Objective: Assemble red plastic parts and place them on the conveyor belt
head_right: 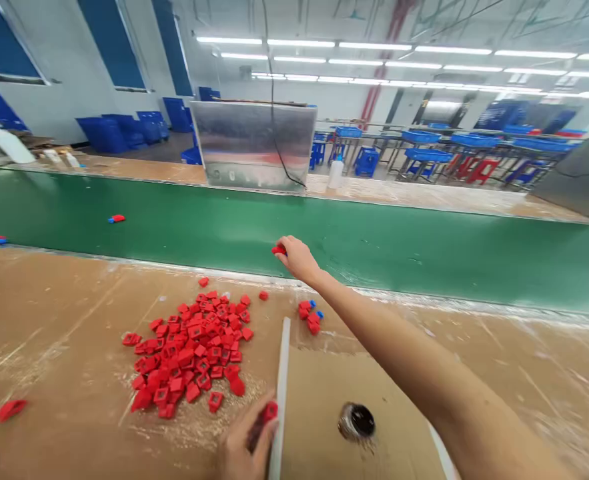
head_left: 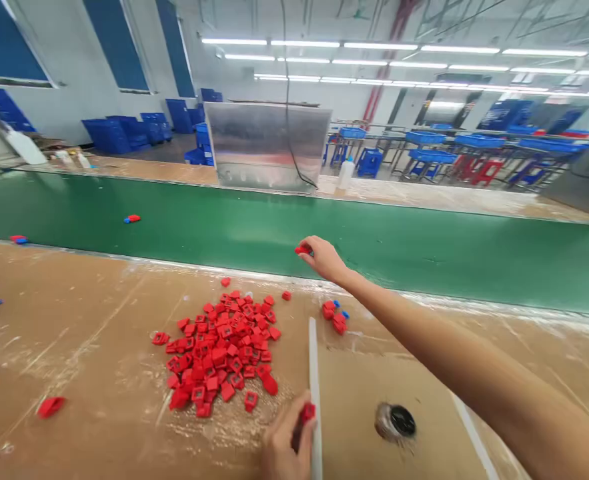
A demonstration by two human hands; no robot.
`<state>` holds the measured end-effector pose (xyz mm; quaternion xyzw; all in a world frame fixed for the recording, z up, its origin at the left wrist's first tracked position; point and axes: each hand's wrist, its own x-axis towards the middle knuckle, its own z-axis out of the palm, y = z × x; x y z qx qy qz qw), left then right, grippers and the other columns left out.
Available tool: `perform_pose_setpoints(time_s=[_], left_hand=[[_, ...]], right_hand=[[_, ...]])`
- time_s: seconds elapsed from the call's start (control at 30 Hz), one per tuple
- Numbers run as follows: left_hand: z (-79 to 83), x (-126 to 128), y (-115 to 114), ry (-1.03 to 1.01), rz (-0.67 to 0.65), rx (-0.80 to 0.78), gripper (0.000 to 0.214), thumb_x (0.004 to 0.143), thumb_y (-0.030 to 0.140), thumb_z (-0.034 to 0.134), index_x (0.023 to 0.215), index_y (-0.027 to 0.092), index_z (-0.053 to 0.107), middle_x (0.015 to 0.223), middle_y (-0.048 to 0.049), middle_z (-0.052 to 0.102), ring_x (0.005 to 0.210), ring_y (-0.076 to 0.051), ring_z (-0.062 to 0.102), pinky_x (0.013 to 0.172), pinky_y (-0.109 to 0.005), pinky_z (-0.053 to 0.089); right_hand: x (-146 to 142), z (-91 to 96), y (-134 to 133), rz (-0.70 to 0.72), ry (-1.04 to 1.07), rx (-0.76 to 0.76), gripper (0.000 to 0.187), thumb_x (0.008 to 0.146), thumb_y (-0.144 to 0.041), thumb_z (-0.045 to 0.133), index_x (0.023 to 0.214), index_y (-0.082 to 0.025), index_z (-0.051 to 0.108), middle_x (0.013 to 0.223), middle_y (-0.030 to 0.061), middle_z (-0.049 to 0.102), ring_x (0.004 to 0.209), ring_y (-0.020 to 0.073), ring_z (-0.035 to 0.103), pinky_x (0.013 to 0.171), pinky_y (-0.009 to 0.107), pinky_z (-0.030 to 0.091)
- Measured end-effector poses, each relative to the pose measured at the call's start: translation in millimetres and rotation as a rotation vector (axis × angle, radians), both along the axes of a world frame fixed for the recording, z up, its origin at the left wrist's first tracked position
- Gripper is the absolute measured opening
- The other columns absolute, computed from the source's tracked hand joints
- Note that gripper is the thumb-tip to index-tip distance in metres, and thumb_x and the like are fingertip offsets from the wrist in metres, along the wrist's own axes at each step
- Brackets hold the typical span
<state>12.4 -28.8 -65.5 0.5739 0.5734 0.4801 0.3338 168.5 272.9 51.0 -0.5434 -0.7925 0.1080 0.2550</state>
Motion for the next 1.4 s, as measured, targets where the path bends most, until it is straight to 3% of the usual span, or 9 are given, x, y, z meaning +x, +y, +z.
perform_pose_setpoints(time_s=[0.13,0.23,0.4,0.53,0.67,0.77,0.93,1.1,1.4], left_hand=[[15.2,-4.7,10.5,-0.147,-0.071,-0.177,0.034,0.085,0.032,0.063,0.114,0.017,0.071,0.105,-0.0118,0.076,0.091,-0.025,0.073,0.081,-0.033,0.06],[27.9,-1.0,10.0,-0.172,-0.076,-0.205,0.033,0.083,0.034,0.065,0.109,0.016,0.071,0.09,-0.0076,0.075,0.081,-0.022,0.072,0.073,-0.029,0.059],[39.7,24.4,-7.4,-0.208,-0.116,-0.205,0.026,0.079,0.033,0.07,0.098,0.016,0.07,0.077,-0.0014,0.068,0.069,-0.016,0.064,0.063,-0.022,0.051],[40.0,60.4,-24.9,-0.273,-0.187,-0.248,0.025,0.081,0.03,0.068,0.101,0.016,0.068,0.082,-0.0021,0.067,0.073,-0.015,0.063,0.066,-0.022,0.05],[37.8,88.2,-37.8,-0.242,-0.268,-0.267,0.024,0.085,0.026,0.064,0.107,0.018,0.066,0.086,-0.0022,0.067,0.074,-0.015,0.062,0.069,-0.024,0.051],[37.7,93.0,-42.5,-0.162,-0.292,-0.235,0.021,0.087,0.024,0.062,0.107,0.019,0.066,0.086,-0.0018,0.066,0.075,-0.015,0.062,0.071,-0.025,0.051],[42.5,85.7,-43.4,-0.158,-0.386,-0.242,0.015,0.088,0.023,0.062,0.103,0.02,0.064,0.081,0.001,0.063,0.068,-0.012,0.057,0.065,-0.022,0.048],[45.4,82.0,-43.9,-0.194,-0.431,-0.255,0.013,0.088,0.024,0.062,0.1,0.02,0.063,0.081,0.0014,0.062,0.068,-0.012,0.056,0.065,-0.021,0.047],[48.5,79.0,-43.9,-0.256,-0.452,-0.311,0.014,0.088,0.027,0.063,0.099,0.019,0.063,0.081,-0.0003,0.062,0.073,-0.014,0.059,0.067,-0.022,0.048]], right_hand=[[68.0,31.5,-93.4,-0.053,0.167,0.021,0.019,0.092,-0.017,0.058,0.11,-0.015,0.06,0.105,0.0089,0.07,0.094,0.0181,0.066,0.082,0.032,0.056],[121.7,40.6,-176.1,-0.041,0.25,-0.018,0.022,0.093,-0.03,0.057,0.111,-0.017,0.06,0.103,0.0089,0.072,0.09,0.0191,0.069,0.077,0.033,0.058],[198.7,22.1,-290.6,-0.056,0.352,-0.099,0.029,0.091,-0.039,0.063,0.115,-0.023,0.064,0.106,0.0074,0.072,0.093,0.0214,0.069,0.085,0.038,0.056],[225.1,-7.2,-340.7,-0.135,0.297,-0.168,0.028,0.093,-0.038,0.061,0.118,-0.025,0.062,0.107,0.007,0.072,0.096,0.0228,0.069,0.085,0.04,0.056],[216.8,-28.3,-358.1,-0.138,0.219,-0.139,0.024,0.095,-0.036,0.057,0.114,-0.024,0.063,0.105,0.0076,0.07,0.093,0.0229,0.068,0.079,0.039,0.057],[200.7,-34.1,-356.5,-0.112,0.184,-0.108,0.022,0.095,-0.034,0.057,0.114,-0.022,0.062,0.103,0.0076,0.07,0.088,0.0214,0.068,0.077,0.037,0.056],[179.9,-21.1,-338.4,-0.068,0.084,-0.044,0.015,0.096,-0.03,0.056,0.109,-0.022,0.061,0.099,0.0064,0.068,0.082,0.0195,0.064,0.074,0.034,0.054],[166.5,-4.9,-319.0,0.053,0.075,-0.031,0.014,0.097,-0.025,0.054,0.108,-0.023,0.062,0.102,0.0063,0.066,0.089,0.019,0.064,0.078,0.034,0.052],[153.4,-8.4,-312.8,0.147,0.038,-0.068,0.016,0.097,-0.025,0.054,0.111,-0.024,0.061,0.1,0.0066,0.066,0.09,0.0197,0.065,0.077,0.033,0.053]])
